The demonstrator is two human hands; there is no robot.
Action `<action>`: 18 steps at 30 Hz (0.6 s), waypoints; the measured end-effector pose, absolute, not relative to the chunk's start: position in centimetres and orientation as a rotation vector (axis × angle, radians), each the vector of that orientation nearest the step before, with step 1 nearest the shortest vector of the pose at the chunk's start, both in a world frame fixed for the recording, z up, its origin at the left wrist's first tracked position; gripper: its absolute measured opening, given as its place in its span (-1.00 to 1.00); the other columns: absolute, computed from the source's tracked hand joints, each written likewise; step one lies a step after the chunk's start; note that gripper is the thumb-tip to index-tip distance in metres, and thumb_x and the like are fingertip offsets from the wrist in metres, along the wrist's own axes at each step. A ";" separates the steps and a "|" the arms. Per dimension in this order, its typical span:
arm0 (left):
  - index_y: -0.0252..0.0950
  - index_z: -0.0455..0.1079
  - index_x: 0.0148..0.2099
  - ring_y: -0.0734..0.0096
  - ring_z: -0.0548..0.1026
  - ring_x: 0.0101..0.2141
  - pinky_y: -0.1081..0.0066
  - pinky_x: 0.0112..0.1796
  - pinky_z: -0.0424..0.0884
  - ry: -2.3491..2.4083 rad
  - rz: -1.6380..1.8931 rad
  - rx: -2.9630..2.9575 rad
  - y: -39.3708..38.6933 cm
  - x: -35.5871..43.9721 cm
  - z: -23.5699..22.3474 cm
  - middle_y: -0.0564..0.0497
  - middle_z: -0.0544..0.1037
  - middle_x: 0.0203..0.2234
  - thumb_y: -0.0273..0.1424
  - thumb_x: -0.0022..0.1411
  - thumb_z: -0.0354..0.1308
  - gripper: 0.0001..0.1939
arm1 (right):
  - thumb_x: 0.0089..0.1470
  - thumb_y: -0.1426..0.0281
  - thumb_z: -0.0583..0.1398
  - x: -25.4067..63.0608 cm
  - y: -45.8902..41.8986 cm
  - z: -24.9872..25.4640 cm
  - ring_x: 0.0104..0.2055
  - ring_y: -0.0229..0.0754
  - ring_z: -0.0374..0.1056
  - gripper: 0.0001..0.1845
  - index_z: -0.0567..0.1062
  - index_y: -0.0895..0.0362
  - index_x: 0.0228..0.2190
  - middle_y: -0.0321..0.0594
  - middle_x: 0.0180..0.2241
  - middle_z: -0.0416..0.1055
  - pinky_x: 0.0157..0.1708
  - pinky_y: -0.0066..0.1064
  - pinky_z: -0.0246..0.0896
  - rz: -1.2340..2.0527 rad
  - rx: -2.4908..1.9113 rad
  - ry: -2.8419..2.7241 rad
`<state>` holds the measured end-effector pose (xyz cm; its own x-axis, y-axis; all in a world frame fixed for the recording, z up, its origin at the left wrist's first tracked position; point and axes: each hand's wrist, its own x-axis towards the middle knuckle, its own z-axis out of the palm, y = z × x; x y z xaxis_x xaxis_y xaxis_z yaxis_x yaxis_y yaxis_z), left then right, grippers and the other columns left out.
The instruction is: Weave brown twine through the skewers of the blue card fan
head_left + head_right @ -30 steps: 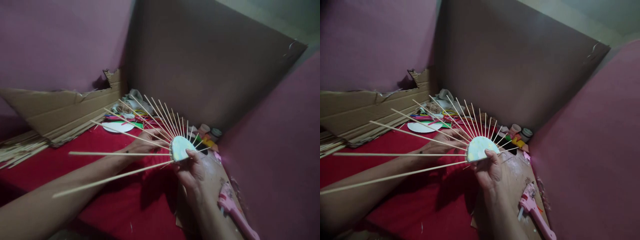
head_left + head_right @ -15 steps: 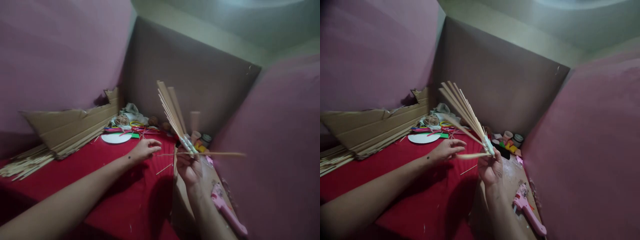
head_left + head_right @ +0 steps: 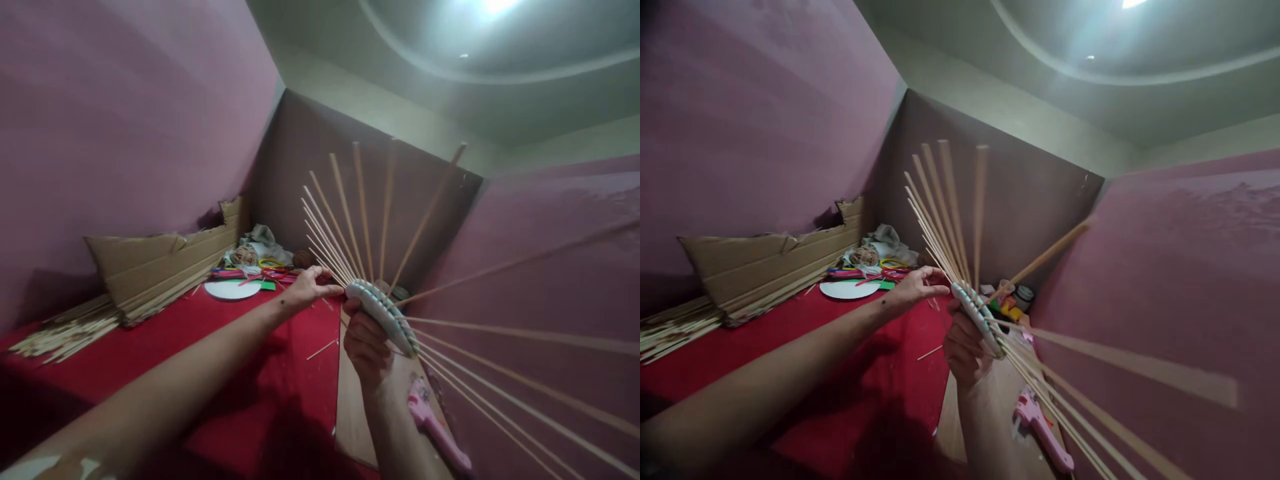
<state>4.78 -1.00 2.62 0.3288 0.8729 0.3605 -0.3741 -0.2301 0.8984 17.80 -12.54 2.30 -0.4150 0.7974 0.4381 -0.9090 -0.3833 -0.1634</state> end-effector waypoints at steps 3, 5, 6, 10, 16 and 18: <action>-0.35 0.37 -0.33 0.49 0.38 -0.46 0.49 -0.45 0.23 0.411 1.206 1.176 -1.8 5.0 2.9 0.04 0.45 -0.48 -0.30 -0.20 0.39 -0.62 | 0.23 0.44 -0.17 17.5 -12.7 1.9 -0.78 -0.50 0.15 -0.66 0.32 0.34 -0.19 -0.51 -0.73 0.19 -0.90 -0.79 -0.23 1.948 0.308 -0.538; -0.36 0.34 -0.35 0.52 0.37 -0.51 0.51 -0.51 0.22 0.375 1.193 1.042 -2.1 5.2 2.8 0.05 0.43 -0.51 -0.30 -0.13 0.36 -0.66 | 0.23 0.44 -0.15 17.3 -12.4 1.7 -0.79 -0.51 0.15 -0.69 0.29 0.36 -0.20 -0.54 -0.74 0.19 -0.89 -0.81 -0.23 1.952 0.309 -0.513; -0.35 0.33 -0.36 0.53 0.38 -0.51 0.51 -0.51 0.24 0.364 1.197 0.973 -2.1 5.3 2.7 0.05 0.42 -0.51 -0.32 -0.10 0.34 -0.70 | 0.23 0.44 -0.15 17.2 -12.2 1.5 -0.79 -0.52 0.15 -0.70 0.29 0.35 -0.22 -0.55 -0.75 0.18 -0.89 -0.81 -0.23 1.957 0.316 -0.497; -0.33 0.30 -0.43 0.51 0.44 -0.45 0.49 -0.37 0.37 0.319 1.183 0.746 -2.5 5.7 2.2 0.02 0.42 -0.52 -0.38 0.10 0.20 -0.84 | 0.23 0.46 -0.08 16.6 -11.5 1.0 -0.80 -0.54 0.12 -0.80 0.28 0.27 -0.33 -0.59 -0.77 0.16 -0.89 -0.82 -0.25 1.975 0.290 -0.473; -0.44 0.42 -0.36 0.43 0.45 -0.55 0.42 -0.43 0.43 0.307 0.895 0.645 -3.9 6.0 0.9 -0.06 0.47 -0.56 -0.52 0.15 0.10 -0.91 | 0.14 0.54 0.05 16.3 -11.3 0.5 -0.81 -0.63 0.04 -0.88 0.31 0.23 -0.44 -0.63 -0.77 0.13 -0.85 -0.88 -0.32 1.892 -0.090 -0.523; -0.44 0.42 -0.37 0.47 0.43 -0.60 0.45 -0.47 0.43 0.312 0.887 0.620 -3.6 6.0 0.5 -0.03 0.47 -0.59 -0.54 0.14 0.12 -0.93 | 0.07 0.57 0.11 16.6 -10.9 0.2 -0.79 -0.65 0.03 -0.93 0.34 0.23 -0.44 -0.62 -0.76 0.16 -0.83 -0.90 -0.27 1.811 -0.293 -0.585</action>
